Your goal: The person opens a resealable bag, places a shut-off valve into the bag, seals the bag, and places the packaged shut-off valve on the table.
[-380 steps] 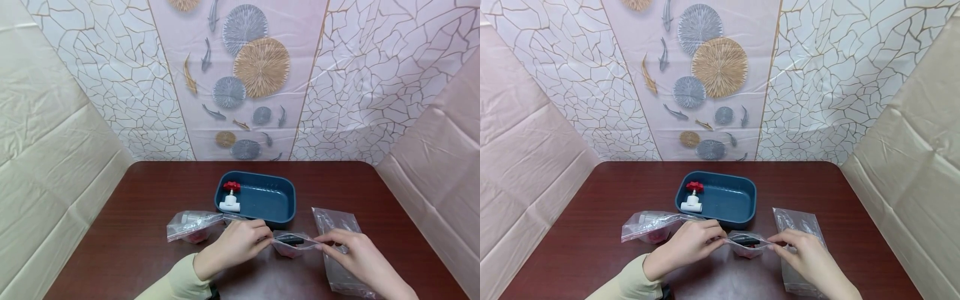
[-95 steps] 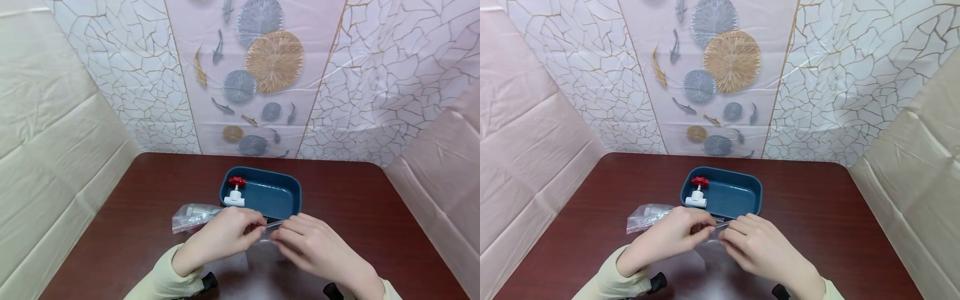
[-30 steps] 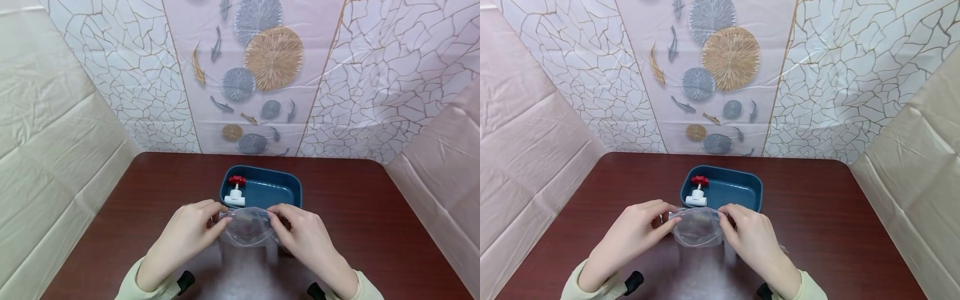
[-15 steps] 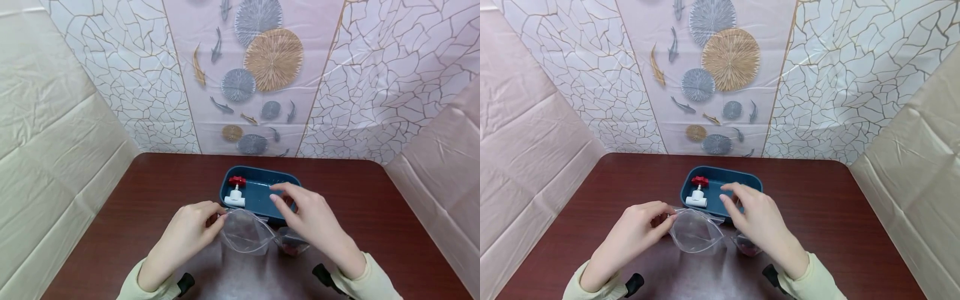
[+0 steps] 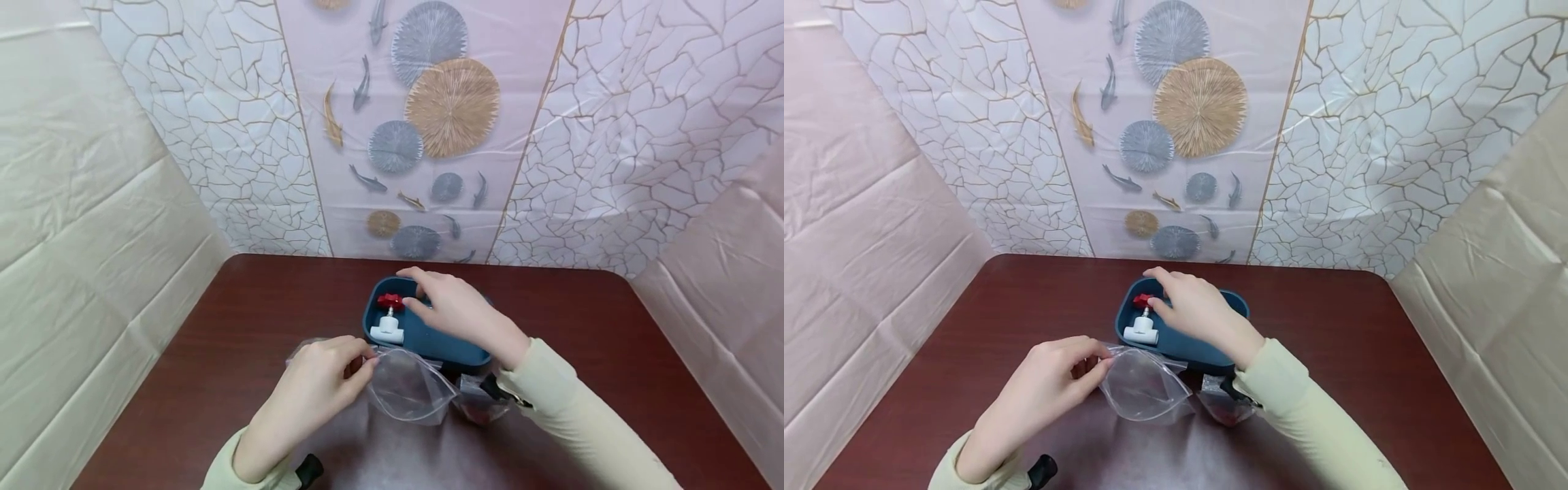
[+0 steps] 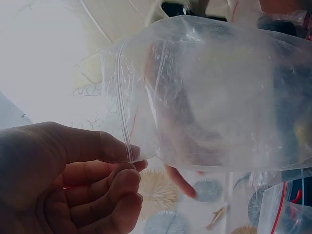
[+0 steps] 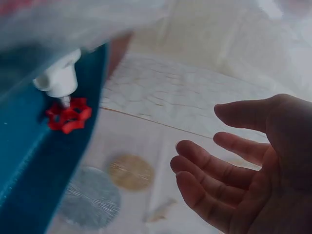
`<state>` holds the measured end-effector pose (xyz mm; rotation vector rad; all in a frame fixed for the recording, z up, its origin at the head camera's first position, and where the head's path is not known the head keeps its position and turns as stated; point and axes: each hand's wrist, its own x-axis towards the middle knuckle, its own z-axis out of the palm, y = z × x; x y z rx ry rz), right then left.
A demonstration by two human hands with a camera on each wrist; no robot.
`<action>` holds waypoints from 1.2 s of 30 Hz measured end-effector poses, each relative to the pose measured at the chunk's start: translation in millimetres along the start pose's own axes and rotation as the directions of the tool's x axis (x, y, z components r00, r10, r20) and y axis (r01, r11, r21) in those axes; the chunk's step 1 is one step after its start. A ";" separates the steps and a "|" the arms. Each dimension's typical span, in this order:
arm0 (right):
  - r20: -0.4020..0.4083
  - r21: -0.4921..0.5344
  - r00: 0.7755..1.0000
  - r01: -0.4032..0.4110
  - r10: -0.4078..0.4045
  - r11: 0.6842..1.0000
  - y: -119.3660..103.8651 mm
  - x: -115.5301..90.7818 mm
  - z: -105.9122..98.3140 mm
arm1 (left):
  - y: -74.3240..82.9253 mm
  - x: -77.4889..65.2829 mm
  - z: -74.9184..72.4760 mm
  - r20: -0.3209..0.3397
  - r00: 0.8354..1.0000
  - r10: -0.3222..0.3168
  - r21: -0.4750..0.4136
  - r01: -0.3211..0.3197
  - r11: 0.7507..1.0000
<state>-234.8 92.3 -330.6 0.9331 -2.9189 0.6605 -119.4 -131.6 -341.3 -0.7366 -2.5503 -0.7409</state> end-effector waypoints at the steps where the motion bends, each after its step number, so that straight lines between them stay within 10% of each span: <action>1: 0.032 -0.005 0.999 -0.006 0.006 1.000 1.6 7.0 4.4 | -0.1 -0.1 0.8 0.000 1.000 0.003 0.000 -0.003 1.000; 15: 0.459 0.009 0.888 -0.044 0.035 0.999 31.0 70.8 76.0 | -0.7 1.7 5.1 0.055 0.998 -0.021 -0.040 0.023 0.999; 36: 0.458 -0.144 0.887 0.005 0.062 0.990 31.6 83.3 120.3 | -4.7 -8.7 9.6 0.010 1.000 -0.020 -0.007 0.020 1.000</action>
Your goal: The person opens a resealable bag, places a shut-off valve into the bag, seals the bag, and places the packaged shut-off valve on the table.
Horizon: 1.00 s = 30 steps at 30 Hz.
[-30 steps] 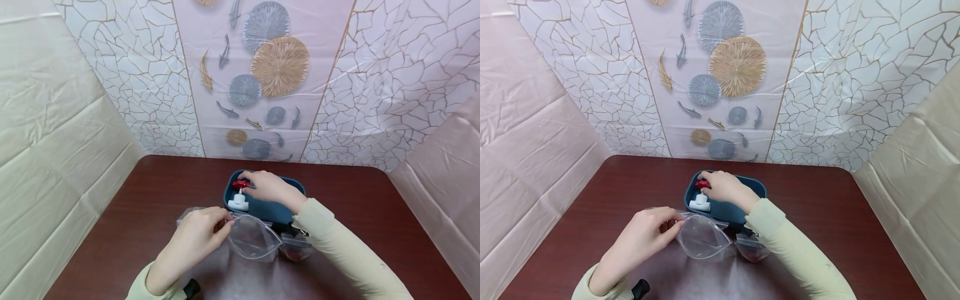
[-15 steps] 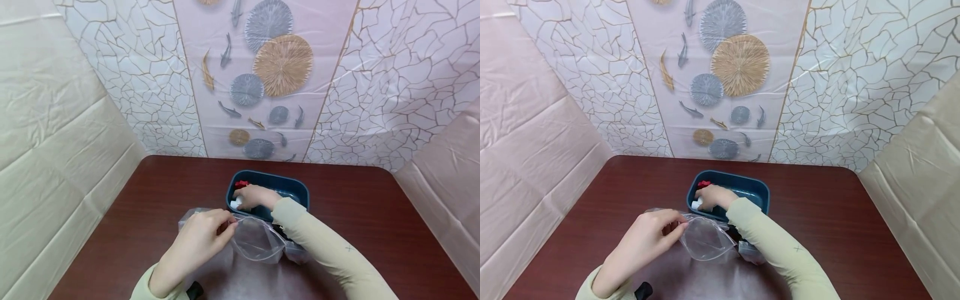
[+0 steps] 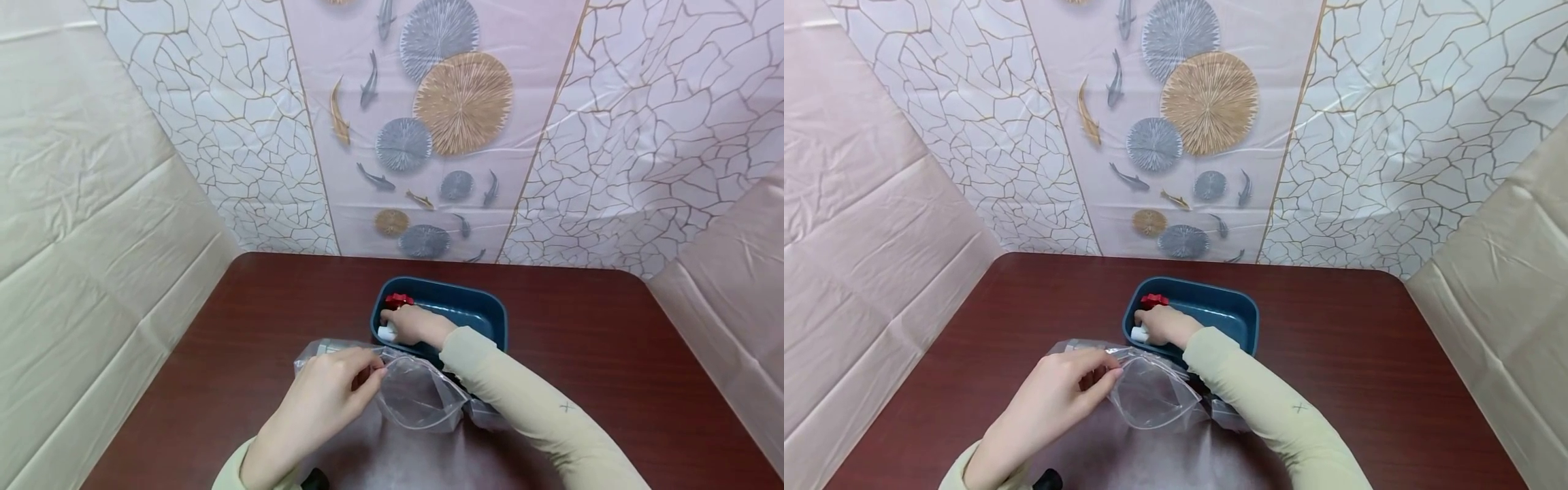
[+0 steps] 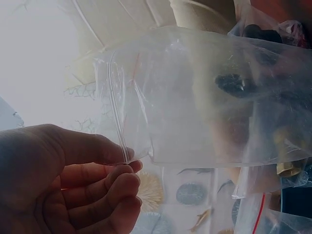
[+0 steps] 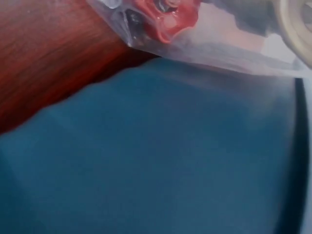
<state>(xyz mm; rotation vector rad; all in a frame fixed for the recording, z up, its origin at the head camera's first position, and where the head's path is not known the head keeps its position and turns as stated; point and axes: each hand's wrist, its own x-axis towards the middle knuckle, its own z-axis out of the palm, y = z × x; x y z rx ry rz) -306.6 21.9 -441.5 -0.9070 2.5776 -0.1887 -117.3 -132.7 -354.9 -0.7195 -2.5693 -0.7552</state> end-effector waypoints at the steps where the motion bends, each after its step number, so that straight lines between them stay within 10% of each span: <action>1: -0.002 0.000 1.000 0.007 -0.007 1.000 0.5 -0.6 0.4 | 0.1 0.1 0.0 0.000 1.000 0.004 0.001 -0.004 1.000; 13: -0.023 -0.017 0.998 0.052 -0.052 0.999 3.3 -8.0 4.3 | 0.8 -0.8 1.7 -0.016 1.000 0.014 -0.002 -0.014 1.000; 19: 0.008 0.161 0.993 0.115 -0.118 0.980 13.2 -14.2 -6.2 | 2.0 -2.3 1.7 -0.009 1.000 0.004 0.012 -0.004 1.000; 30: 0.128 0.654 0.979 0.037 -0.159 0.755 37.4 -23.5 -22.8 | 3.3 -1.2 -3.6 0.009 1.000 -0.007 0.009 0.007 1.000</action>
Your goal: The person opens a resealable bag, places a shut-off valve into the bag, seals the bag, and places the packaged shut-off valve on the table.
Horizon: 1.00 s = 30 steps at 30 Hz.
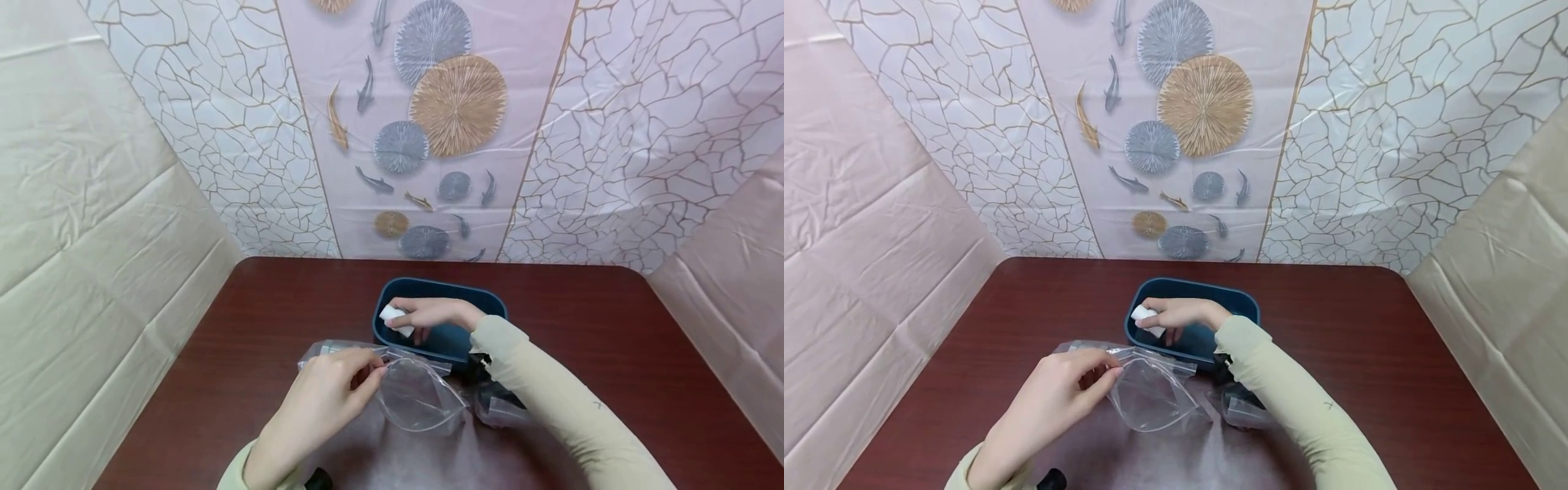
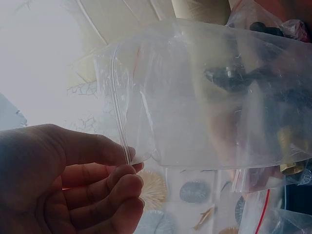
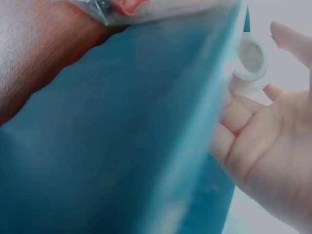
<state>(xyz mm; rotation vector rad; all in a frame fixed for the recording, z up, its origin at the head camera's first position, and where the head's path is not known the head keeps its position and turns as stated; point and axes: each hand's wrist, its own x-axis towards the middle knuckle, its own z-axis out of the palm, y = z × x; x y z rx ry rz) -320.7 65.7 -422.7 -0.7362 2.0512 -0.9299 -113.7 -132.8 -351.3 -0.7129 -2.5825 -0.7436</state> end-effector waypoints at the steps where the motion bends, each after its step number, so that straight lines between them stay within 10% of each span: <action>1: 0.006 0.031 1.000 -0.010 0.010 0.999 0.8 -0.6 -2.5 | -0.1 0.2 0.1 0.000 1.000 0.000 -0.002 0.000 1.000; 14: -0.025 0.084 0.995 -0.098 0.101 0.992 2.2 -0.2 -19.3 | -0.5 0.5 1.8 -0.029 0.999 0.028 0.000 -0.028 1.000; 30: -0.362 -0.370 0.932 -0.125 -0.019 0.920 -2.4 3.1 -3.8 | -0.5 0.6 2.9 0.012 1.000 -0.014 0.005 0.014 1.000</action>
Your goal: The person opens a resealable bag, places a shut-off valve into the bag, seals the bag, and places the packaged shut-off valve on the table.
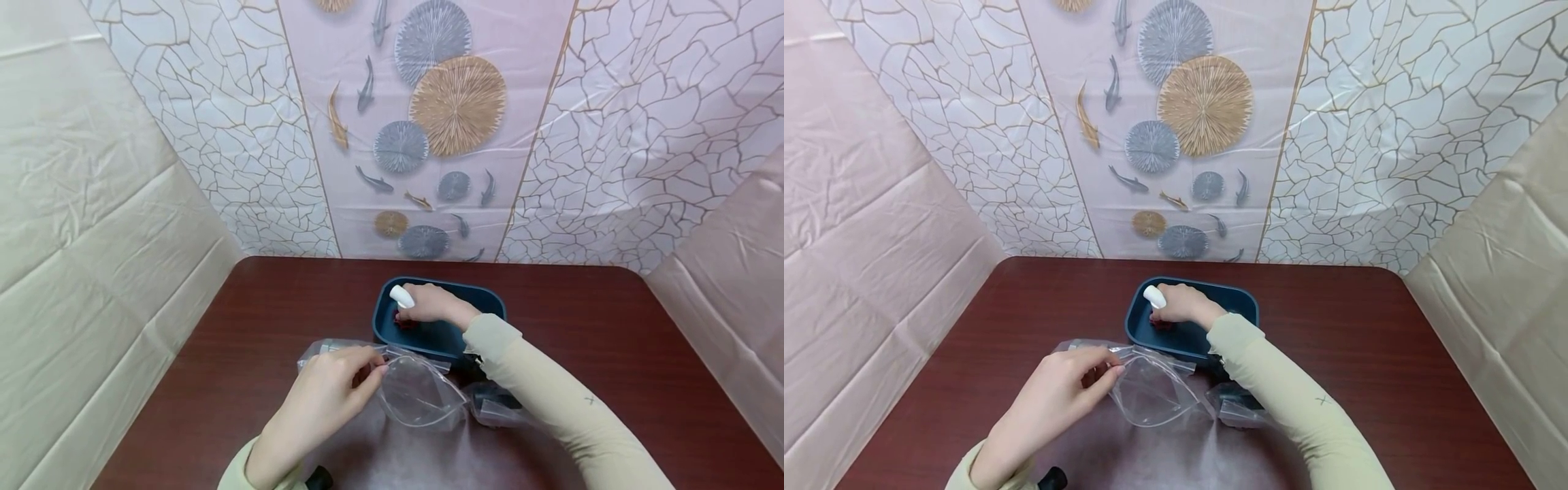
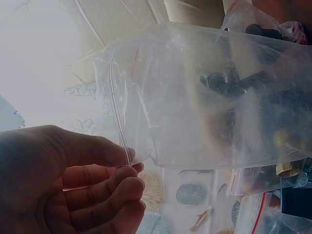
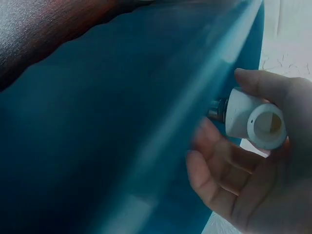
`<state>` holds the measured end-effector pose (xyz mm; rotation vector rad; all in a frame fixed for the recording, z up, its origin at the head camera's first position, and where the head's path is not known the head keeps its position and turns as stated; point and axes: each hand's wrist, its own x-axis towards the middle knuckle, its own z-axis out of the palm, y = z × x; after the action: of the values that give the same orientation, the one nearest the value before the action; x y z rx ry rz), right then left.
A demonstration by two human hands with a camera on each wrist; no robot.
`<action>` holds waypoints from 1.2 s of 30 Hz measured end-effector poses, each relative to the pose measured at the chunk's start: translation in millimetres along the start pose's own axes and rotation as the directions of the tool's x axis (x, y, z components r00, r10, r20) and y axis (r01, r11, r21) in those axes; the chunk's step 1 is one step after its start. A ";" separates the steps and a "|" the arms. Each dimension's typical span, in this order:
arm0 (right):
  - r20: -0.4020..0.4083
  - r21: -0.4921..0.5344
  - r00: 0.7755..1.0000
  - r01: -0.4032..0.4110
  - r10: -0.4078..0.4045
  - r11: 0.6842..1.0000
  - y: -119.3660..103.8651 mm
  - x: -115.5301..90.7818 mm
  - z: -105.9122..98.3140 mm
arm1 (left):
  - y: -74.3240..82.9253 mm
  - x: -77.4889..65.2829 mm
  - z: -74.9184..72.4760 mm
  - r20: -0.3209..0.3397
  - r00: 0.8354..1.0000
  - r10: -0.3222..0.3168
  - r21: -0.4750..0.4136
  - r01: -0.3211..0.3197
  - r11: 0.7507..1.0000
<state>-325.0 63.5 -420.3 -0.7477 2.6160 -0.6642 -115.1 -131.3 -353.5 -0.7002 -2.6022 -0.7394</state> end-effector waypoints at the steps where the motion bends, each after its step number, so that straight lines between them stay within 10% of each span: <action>1: -0.013 -0.017 1.000 0.000 0.000 1.000 -1.2 -0.6 0.4 | 0.1 0.0 0.1 0.000 1.000 0.000 -0.001 0.000 1.000; 15: 0.009 -0.180 0.997 0.074 -0.074 0.981 -11.3 -17.7 -12.4 | 1.3 0.7 0.3 0.004 1.000 0.017 -0.004 -0.017 1.000; 24: -0.112 -0.215 0.982 0.123 -0.149 0.969 -27.4 -49.2 -65.6 | 2.4 -1.4 2.1 0.039 0.999 -0.003 -0.016 0.004 1.000; 36: -0.339 -0.231 0.900 0.204 -0.276 0.951 -76.0 -118.1 -132.0 | 2.3 -1.6 -0.9 0.031 1.000 0.007 -0.012 -0.007 1.000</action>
<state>-256.7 117.9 -248.5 -1.1171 2.9904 -0.6836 -112.4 -130.7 -352.6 -0.7289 -2.6239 -0.7479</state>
